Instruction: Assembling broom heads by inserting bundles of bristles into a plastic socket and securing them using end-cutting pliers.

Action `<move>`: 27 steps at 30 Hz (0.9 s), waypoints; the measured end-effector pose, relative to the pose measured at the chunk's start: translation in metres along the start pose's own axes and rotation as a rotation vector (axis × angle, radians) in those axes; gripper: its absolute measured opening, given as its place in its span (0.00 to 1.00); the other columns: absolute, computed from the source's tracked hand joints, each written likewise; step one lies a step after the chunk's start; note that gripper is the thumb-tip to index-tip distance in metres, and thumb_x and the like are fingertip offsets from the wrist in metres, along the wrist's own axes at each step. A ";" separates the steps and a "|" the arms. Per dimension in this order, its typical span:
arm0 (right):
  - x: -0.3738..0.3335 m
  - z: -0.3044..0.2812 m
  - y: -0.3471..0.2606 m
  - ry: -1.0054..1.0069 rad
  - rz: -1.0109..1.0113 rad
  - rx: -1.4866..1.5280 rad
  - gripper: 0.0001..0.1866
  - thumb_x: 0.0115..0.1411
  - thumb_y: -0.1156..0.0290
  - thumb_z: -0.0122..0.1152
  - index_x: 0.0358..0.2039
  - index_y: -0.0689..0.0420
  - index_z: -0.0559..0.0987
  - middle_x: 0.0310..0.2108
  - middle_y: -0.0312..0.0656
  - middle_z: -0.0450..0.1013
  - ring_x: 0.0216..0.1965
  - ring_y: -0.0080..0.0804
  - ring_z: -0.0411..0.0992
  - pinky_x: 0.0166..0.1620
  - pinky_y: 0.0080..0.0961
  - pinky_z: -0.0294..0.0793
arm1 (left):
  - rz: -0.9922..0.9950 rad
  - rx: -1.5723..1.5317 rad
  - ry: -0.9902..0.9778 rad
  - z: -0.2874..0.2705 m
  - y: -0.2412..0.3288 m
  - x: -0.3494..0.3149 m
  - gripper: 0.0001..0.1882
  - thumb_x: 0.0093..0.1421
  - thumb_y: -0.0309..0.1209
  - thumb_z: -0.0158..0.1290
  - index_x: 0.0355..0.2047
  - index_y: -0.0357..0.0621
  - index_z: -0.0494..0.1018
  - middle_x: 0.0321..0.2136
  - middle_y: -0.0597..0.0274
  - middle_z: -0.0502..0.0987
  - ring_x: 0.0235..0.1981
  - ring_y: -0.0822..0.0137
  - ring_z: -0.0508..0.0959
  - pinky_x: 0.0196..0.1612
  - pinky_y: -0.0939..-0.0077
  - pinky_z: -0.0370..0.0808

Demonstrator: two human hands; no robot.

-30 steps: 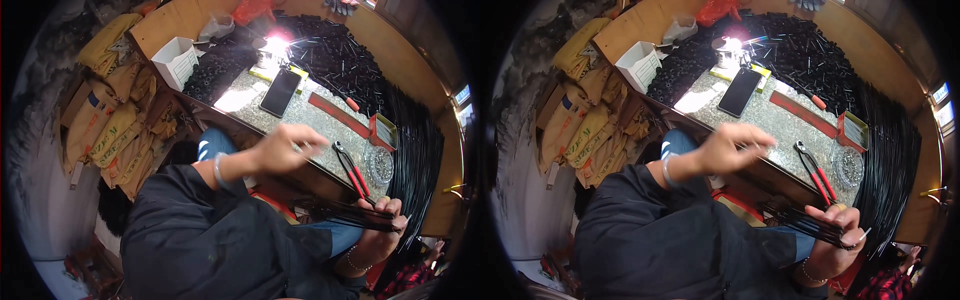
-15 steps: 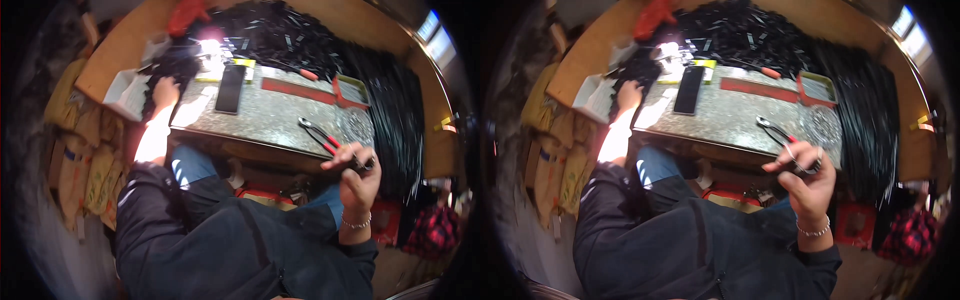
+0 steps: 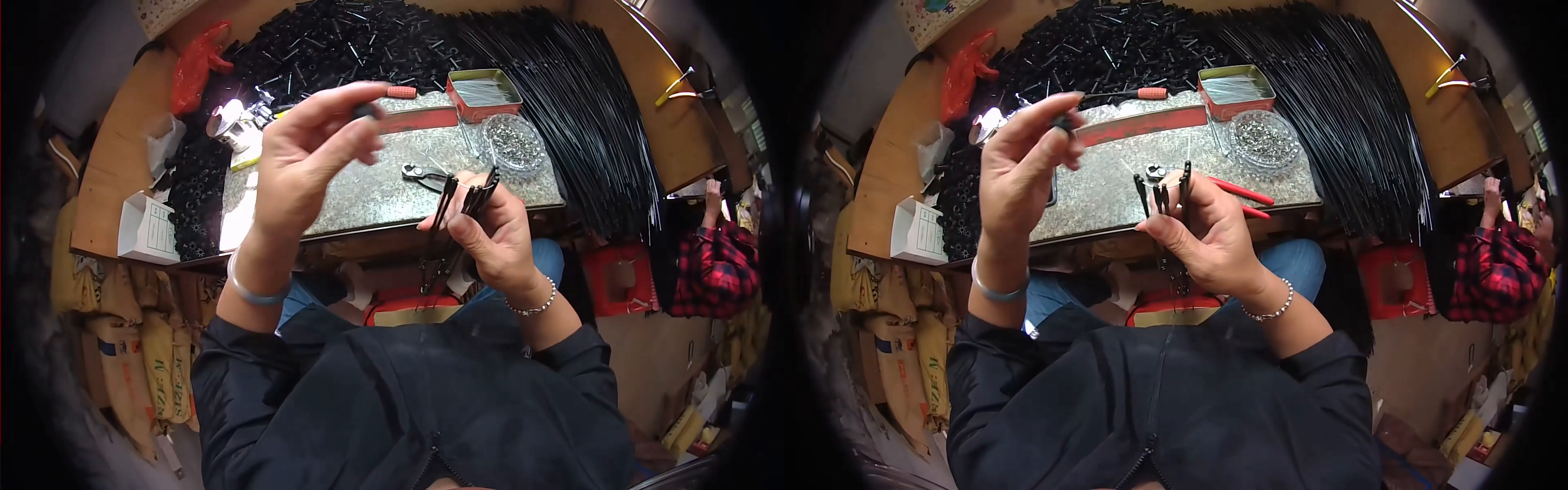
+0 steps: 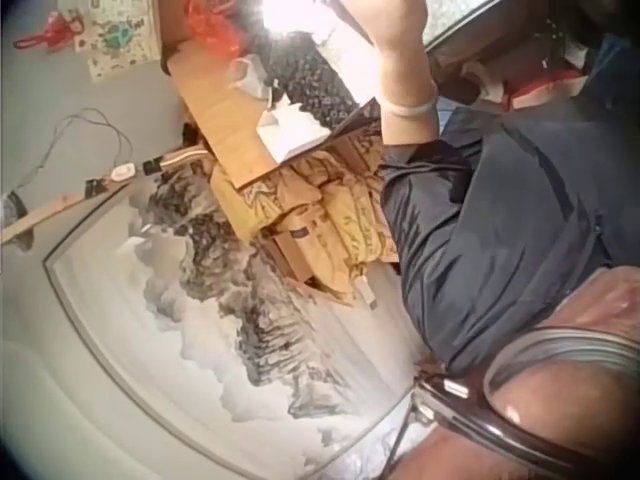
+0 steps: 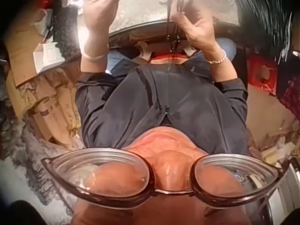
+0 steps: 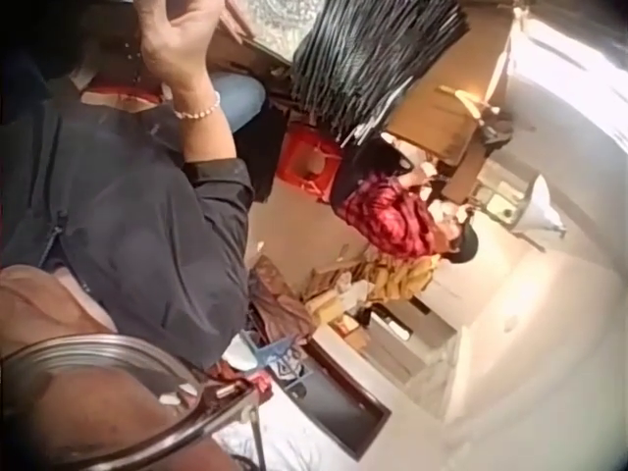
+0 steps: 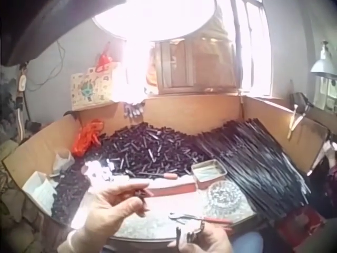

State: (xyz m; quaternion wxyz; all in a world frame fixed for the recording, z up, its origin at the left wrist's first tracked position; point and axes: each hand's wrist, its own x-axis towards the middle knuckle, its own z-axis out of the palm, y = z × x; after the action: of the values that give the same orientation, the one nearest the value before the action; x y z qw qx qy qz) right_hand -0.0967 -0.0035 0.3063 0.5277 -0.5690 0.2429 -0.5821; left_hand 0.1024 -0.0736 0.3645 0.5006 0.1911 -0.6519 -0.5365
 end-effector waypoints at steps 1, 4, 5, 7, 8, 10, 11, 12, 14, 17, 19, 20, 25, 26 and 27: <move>-0.002 -0.002 0.002 0.000 0.013 0.021 0.10 0.57 0.67 0.58 0.30 0.58 0.67 0.27 0.36 0.64 0.29 0.23 0.67 0.41 0.31 0.75 | 0.005 0.028 -0.023 0.016 -0.001 0.010 0.17 0.60 0.27 0.48 0.48 0.33 0.66 0.43 0.52 0.73 0.35 0.73 0.75 0.39 0.81 0.71; -0.005 0.003 0.004 -0.003 0.013 0.043 0.12 0.58 0.65 0.57 0.30 0.58 0.67 0.26 0.35 0.63 0.28 0.21 0.65 0.41 0.31 0.74 | -0.014 -0.155 -0.157 0.030 -0.006 0.019 0.15 0.61 0.26 0.46 0.48 0.35 0.65 0.46 0.48 0.71 0.37 0.72 0.76 0.41 0.80 0.72; -0.006 0.002 0.006 -0.002 0.013 0.051 0.12 0.58 0.65 0.57 0.30 0.58 0.67 0.26 0.35 0.63 0.28 0.21 0.65 0.41 0.30 0.74 | -0.047 -0.202 -0.185 0.034 -0.007 0.020 0.15 0.61 0.26 0.46 0.48 0.35 0.65 0.47 0.48 0.71 0.38 0.71 0.76 0.42 0.79 0.72; -0.010 0.001 0.006 0.011 0.018 0.017 0.13 0.58 0.63 0.57 0.33 0.60 0.68 0.28 0.36 0.66 0.30 0.23 0.68 0.42 0.29 0.74 | -0.122 -0.349 -0.169 0.043 -0.007 0.019 0.16 0.61 0.25 0.45 0.49 0.35 0.66 0.47 0.47 0.70 0.38 0.71 0.76 0.43 0.80 0.73; -0.012 0.001 0.006 0.030 0.050 0.031 0.13 0.58 0.64 0.57 0.35 0.60 0.68 0.29 0.36 0.67 0.32 0.25 0.70 0.42 0.28 0.73 | -0.125 -0.346 -0.173 0.044 -0.007 0.019 0.16 0.61 0.25 0.45 0.49 0.35 0.66 0.47 0.47 0.70 0.38 0.71 0.76 0.43 0.80 0.73; -0.013 0.002 0.006 0.051 0.079 0.049 0.14 0.58 0.64 0.56 0.37 0.61 0.69 0.30 0.36 0.68 0.33 0.26 0.71 0.42 0.27 0.73 | -0.206 -0.498 -0.197 0.045 -0.009 0.017 0.16 0.60 0.24 0.45 0.49 0.34 0.66 0.47 0.46 0.70 0.38 0.71 0.76 0.42 0.80 0.74; -0.013 0.002 0.006 0.054 0.075 0.066 0.14 0.59 0.66 0.56 0.39 0.61 0.69 0.31 0.36 0.69 0.34 0.27 0.72 0.42 0.27 0.73 | -0.210 -0.495 -0.199 0.046 -0.010 0.015 0.16 0.60 0.24 0.45 0.49 0.34 0.66 0.47 0.46 0.70 0.38 0.71 0.76 0.42 0.80 0.74; -0.013 0.002 0.006 0.056 0.072 0.084 0.14 0.59 0.67 0.56 0.41 0.61 0.69 0.32 0.36 0.70 0.35 0.27 0.72 0.42 0.26 0.73 | -0.228 -0.508 -0.177 0.046 -0.011 0.013 0.17 0.60 0.24 0.45 0.49 0.34 0.66 0.47 0.47 0.70 0.38 0.71 0.76 0.42 0.80 0.74; -0.010 0.009 0.003 0.092 0.087 0.132 0.10 0.58 0.70 0.56 0.38 0.61 0.69 0.31 0.34 0.68 0.33 0.20 0.69 0.39 0.19 0.71 | -0.244 -0.540 -0.130 0.048 -0.011 0.008 0.17 0.59 0.24 0.46 0.48 0.33 0.67 0.45 0.47 0.71 0.38 0.70 0.76 0.42 0.80 0.74; -0.010 0.010 0.005 0.118 0.108 0.168 0.07 0.58 0.74 0.57 0.34 0.60 0.69 0.30 0.31 0.66 0.31 0.13 0.66 0.36 0.12 0.68 | -0.265 -0.510 -0.126 0.046 -0.011 0.002 0.16 0.58 0.24 0.48 0.47 0.33 0.68 0.43 0.47 0.73 0.38 0.69 0.76 0.43 0.79 0.74; -0.011 0.011 0.007 0.110 0.112 0.158 0.07 0.58 0.74 0.56 0.34 0.60 0.69 0.30 0.31 0.66 0.31 0.13 0.66 0.36 0.12 0.68 | -0.230 -0.529 -0.126 0.045 -0.012 0.002 0.15 0.57 0.24 0.49 0.46 0.33 0.69 0.42 0.47 0.74 0.39 0.68 0.76 0.44 0.79 0.74; -0.011 0.012 0.008 0.119 0.105 0.169 0.06 0.58 0.74 0.56 0.34 0.60 0.69 0.30 0.31 0.66 0.31 0.13 0.66 0.35 0.11 0.68 | -0.226 -0.495 -0.125 0.044 -0.013 0.001 0.15 0.57 0.24 0.49 0.46 0.33 0.69 0.41 0.48 0.74 0.39 0.68 0.76 0.44 0.79 0.74; -0.010 0.012 0.007 0.142 0.120 0.157 0.07 0.58 0.74 0.57 0.35 0.59 0.70 0.29 0.30 0.67 0.30 0.11 0.65 0.34 0.10 0.67 | -0.291 -0.586 -0.090 0.048 -0.011 0.001 0.15 0.57 0.23 0.50 0.46 0.33 0.69 0.42 0.48 0.73 0.39 0.68 0.76 0.44 0.78 0.74; -0.011 0.012 0.007 0.135 0.119 0.157 0.06 0.58 0.74 0.57 0.34 0.59 0.70 0.29 0.30 0.68 0.30 0.11 0.65 0.34 0.10 0.67 | -0.223 -0.553 -0.107 0.048 -0.013 0.000 0.16 0.57 0.24 0.50 0.46 0.33 0.69 0.42 0.47 0.73 0.39 0.67 0.76 0.44 0.77 0.74; -0.011 0.012 0.007 0.128 0.118 0.158 0.06 0.58 0.73 0.57 0.34 0.59 0.70 0.29 0.30 0.68 0.30 0.11 0.65 0.35 0.10 0.67 | -0.155 -0.520 -0.124 0.048 -0.015 0.000 0.16 0.57 0.24 0.50 0.46 0.32 0.68 0.43 0.47 0.72 0.40 0.67 0.76 0.45 0.76 0.74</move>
State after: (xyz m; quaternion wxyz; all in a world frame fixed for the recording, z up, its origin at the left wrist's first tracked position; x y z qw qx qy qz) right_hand -0.0857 0.0080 0.2987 0.5876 -0.4721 0.2627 -0.6023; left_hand 0.0568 -0.0538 0.3550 0.4496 0.0721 -0.5050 -0.7332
